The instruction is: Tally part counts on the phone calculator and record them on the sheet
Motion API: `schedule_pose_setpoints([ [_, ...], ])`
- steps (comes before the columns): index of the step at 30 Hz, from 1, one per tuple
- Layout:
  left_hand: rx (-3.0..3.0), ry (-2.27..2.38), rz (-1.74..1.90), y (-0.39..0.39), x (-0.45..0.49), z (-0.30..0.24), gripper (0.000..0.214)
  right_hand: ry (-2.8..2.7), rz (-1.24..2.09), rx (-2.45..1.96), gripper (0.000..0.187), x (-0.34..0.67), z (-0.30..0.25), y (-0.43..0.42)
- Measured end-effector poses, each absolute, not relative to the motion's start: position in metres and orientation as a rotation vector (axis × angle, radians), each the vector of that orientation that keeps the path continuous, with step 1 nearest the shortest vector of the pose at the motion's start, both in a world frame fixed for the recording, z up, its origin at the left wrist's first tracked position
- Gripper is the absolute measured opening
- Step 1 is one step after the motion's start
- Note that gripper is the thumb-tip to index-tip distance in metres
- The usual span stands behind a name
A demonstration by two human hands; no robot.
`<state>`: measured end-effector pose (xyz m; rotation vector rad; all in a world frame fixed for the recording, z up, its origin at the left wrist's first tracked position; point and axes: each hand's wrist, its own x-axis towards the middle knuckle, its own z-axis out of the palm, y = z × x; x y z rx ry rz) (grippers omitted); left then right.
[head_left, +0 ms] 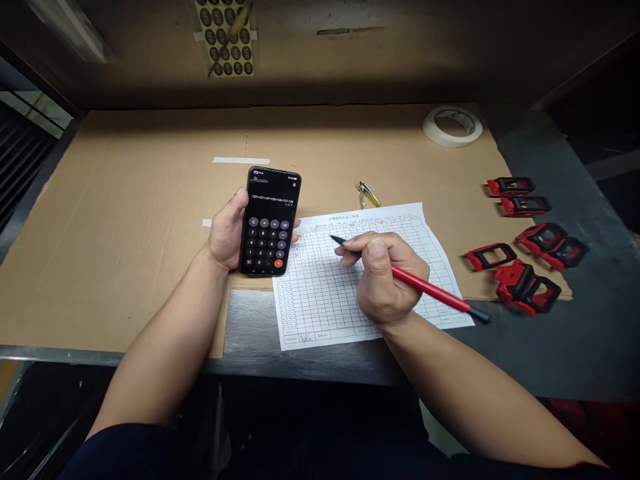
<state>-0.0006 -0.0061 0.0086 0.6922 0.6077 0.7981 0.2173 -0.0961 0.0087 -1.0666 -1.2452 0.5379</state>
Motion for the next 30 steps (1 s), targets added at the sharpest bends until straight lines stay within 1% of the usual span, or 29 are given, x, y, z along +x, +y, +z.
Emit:
schedule_pose_setpoints([
  [1, 0.695, 0.609, 0.796, -0.006, -0.001, 0.008, 0.083, -1.241, 0.557, -1.087, 0.027, 0.217, 0.008, -0.096],
  [2, 0.696, 0.61, 0.797, -0.006, -0.001, 0.008, 0.083, -1.235, 0.58, -1.103, 0.025, 0.217, 0.007, -0.097],
  [4, 0.696, 0.61, 0.799, -0.006, -0.001, 0.008, 0.082, -1.22, 0.619, -1.127, 0.017, 0.217, 0.005, -0.097],
  [8, 0.664, 0.594, 0.81, -0.006, -0.001, 0.008, 0.081, -1.246, 0.628, -1.183, 0.018, 0.218, 0.002, -0.098],
  [17, 0.665, 0.571, 0.785, -0.005, -0.003, 0.006, 0.08, -1.251, 0.632, -1.191, 0.012, 0.216, 0.006, -0.096],
  [23, 0.683, 0.564, 0.795, -0.004, -0.002, 0.006, 0.072, -1.266, 0.666, -1.182, 0.008, 0.216, 0.008, -0.098],
  [26, 0.674, 0.567, 0.801, -0.003, 0.0, 0.007, 0.072, -1.267, 0.65, -1.21, 0.007, 0.216, 0.013, -0.094],
  [28, 0.64, 0.564, 0.79, -0.001, 0.0, 0.006, 0.073, -1.174, 0.784, -1.239, 0.013, 0.216, 0.02, -0.09],
  [30, 0.61, 0.56, 0.774, 0.0, 0.0, 0.005, 0.075, -1.023, 1.057, -1.294, 0.023, 0.216, 0.026, -0.085],
])
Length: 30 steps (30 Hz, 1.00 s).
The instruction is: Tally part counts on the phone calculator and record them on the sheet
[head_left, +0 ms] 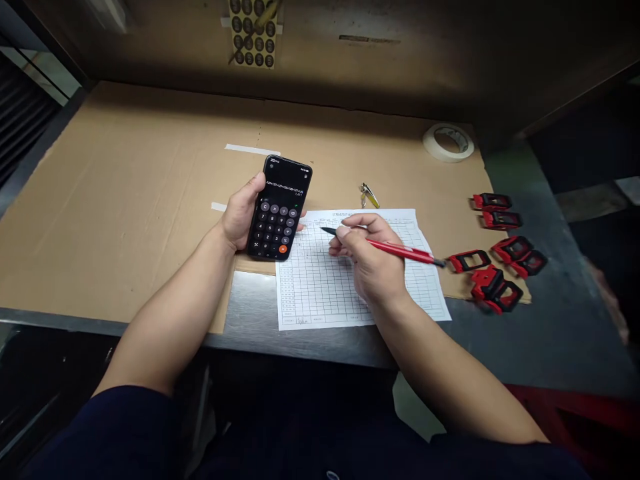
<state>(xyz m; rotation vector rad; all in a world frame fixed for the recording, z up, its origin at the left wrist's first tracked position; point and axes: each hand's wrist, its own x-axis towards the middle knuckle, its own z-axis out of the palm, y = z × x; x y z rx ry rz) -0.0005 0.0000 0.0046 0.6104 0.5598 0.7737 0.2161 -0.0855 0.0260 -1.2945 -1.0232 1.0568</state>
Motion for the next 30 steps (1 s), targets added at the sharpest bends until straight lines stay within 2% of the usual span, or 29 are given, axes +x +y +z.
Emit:
schedule_pose_setpoints([
  [3, 0.603, 0.569, 0.746, 0.002, -0.001, 0.002, 0.078, -0.906, 1.398, -1.389, 0.029, 0.215, 0.029, -0.085],
  [5, 0.589, 0.567, 0.741, 0.003, -0.002, 0.001, 0.078, -0.936, 1.421, -1.429, 0.027, 0.213, 0.025, -0.088],
  [9, 0.54, 0.507, 0.763, 0.005, -0.003, 0.0, 0.076, -1.127, 1.206, -1.486, 0.019, 0.211, 0.006, -0.097],
  [14, 0.518, 0.504, 0.77, 0.004, -0.002, 0.0, 0.073, -1.428, 0.901, -1.563, 0.019, 0.218, -0.004, -0.106],
  [19, 0.451, 0.532, 0.768, 0.001, 0.0, 0.003, 0.074, -1.56, 0.825, -1.542, 0.009, 0.219, 0.003, -0.106],
  [30, 0.447, 0.581, 0.769, -0.002, 0.003, 0.014, 0.079, -1.638, 0.636, -1.545, 0.014, 0.212, 0.008, -0.107],
])
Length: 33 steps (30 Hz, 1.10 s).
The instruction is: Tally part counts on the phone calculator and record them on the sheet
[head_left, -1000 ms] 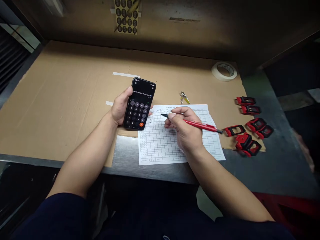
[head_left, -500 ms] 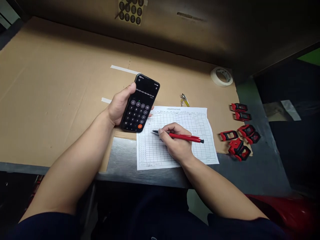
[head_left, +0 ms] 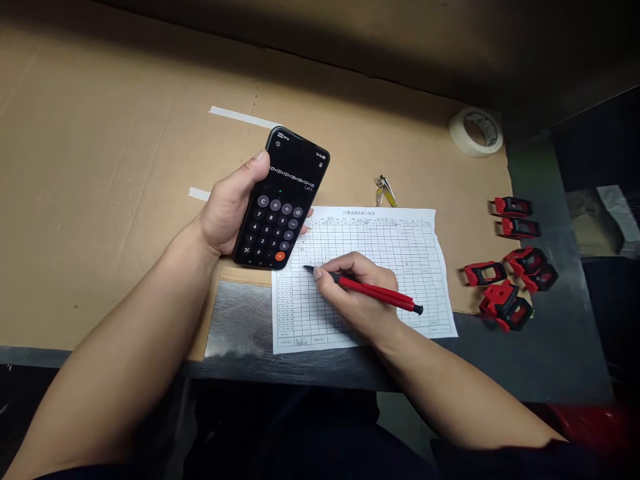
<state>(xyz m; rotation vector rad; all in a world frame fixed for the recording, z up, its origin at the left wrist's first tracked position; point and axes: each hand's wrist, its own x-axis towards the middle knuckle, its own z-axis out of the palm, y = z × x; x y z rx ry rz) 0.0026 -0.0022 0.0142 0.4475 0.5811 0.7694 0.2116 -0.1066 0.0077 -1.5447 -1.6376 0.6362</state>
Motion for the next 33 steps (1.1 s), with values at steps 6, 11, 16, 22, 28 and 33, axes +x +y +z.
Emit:
schedule_pose_setpoints([
  [6, 0.454, 0.581, 0.773, -0.002, 0.003, 0.018, 0.08, -1.649, 0.632, -1.554, 0.014, 0.211, 0.008, -0.106],
  [11, 0.463, 0.609, 0.755, -0.001, 0.004, 0.021, 0.084, -1.659, 0.632, -1.558, 0.014, 0.211, 0.008, -0.106],
  [16, 0.515, 0.649, 0.755, -0.002, 0.006, 0.025, 0.09, -1.673, 0.621, -1.559, 0.014, 0.211, 0.007, -0.107],
  [22, 0.589, 0.718, 0.75, -0.004, 0.007, 0.026, 0.084, -1.64, 0.65, -1.583, 0.014, 0.21, 0.01, -0.106],
  [28, 0.569, 0.697, 0.756, -0.004, 0.006, 0.024, 0.086, -1.651, 0.626, -1.576, 0.014, 0.21, 0.011, -0.106],
  [33, 0.594, 0.691, 0.757, -0.003, 0.006, 0.025, 0.089, -1.668, 0.639, -1.586, 0.015, 0.211, 0.01, -0.107],
])
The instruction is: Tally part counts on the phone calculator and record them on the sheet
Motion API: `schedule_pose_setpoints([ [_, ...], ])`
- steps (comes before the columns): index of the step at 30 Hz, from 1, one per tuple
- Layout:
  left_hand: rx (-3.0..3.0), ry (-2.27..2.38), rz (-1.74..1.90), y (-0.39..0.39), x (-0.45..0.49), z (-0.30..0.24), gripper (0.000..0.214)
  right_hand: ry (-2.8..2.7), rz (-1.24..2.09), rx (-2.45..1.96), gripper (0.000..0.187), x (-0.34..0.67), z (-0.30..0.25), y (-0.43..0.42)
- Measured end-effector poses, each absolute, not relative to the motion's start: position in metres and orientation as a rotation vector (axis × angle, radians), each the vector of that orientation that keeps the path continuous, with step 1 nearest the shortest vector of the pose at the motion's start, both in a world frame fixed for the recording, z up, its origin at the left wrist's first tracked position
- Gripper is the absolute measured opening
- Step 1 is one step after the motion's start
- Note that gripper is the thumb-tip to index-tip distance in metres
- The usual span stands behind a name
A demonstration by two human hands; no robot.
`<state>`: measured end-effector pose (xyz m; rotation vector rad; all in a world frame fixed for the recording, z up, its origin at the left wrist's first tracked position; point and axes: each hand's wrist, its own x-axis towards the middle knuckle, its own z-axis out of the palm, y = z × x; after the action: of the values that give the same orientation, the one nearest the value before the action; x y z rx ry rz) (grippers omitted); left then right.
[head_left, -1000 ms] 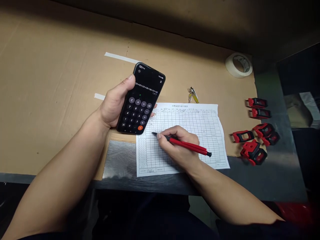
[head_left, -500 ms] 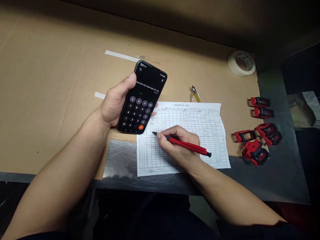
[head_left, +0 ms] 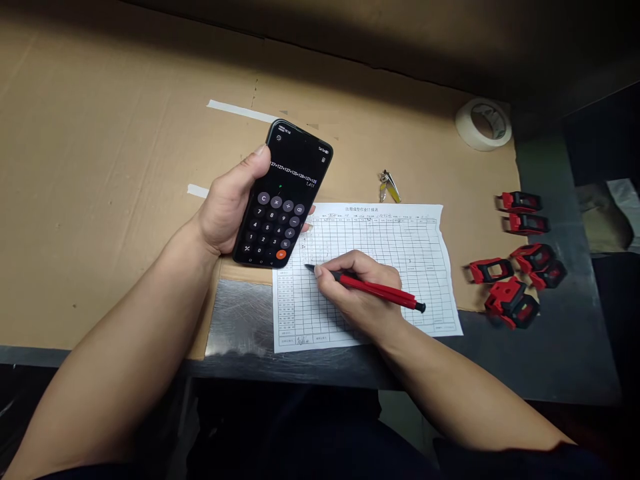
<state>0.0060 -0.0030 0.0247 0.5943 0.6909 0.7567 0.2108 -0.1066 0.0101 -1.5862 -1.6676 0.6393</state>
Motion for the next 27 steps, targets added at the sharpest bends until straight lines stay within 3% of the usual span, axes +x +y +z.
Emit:
schedule_pose_setpoints([
  [9, 0.626, 0.685, 0.752, -0.0032, 0.005, 0.0225, 0.079, -1.643, 0.627, -1.593, 0.014, 0.211, 0.011, -0.1067],
  [21, 0.602, 0.729, 0.765, -0.0045, 0.0075, 0.0251, 0.084, -1.646, 0.634, -1.577, 0.014, 0.2112, 0.0117, -0.1065],
  [27, 0.639, 0.732, 0.778, -0.0053, 0.0071, 0.0231, 0.07, -1.547, 0.56, -1.546, 0.011, 0.2186, 0.0057, -0.1091],
])
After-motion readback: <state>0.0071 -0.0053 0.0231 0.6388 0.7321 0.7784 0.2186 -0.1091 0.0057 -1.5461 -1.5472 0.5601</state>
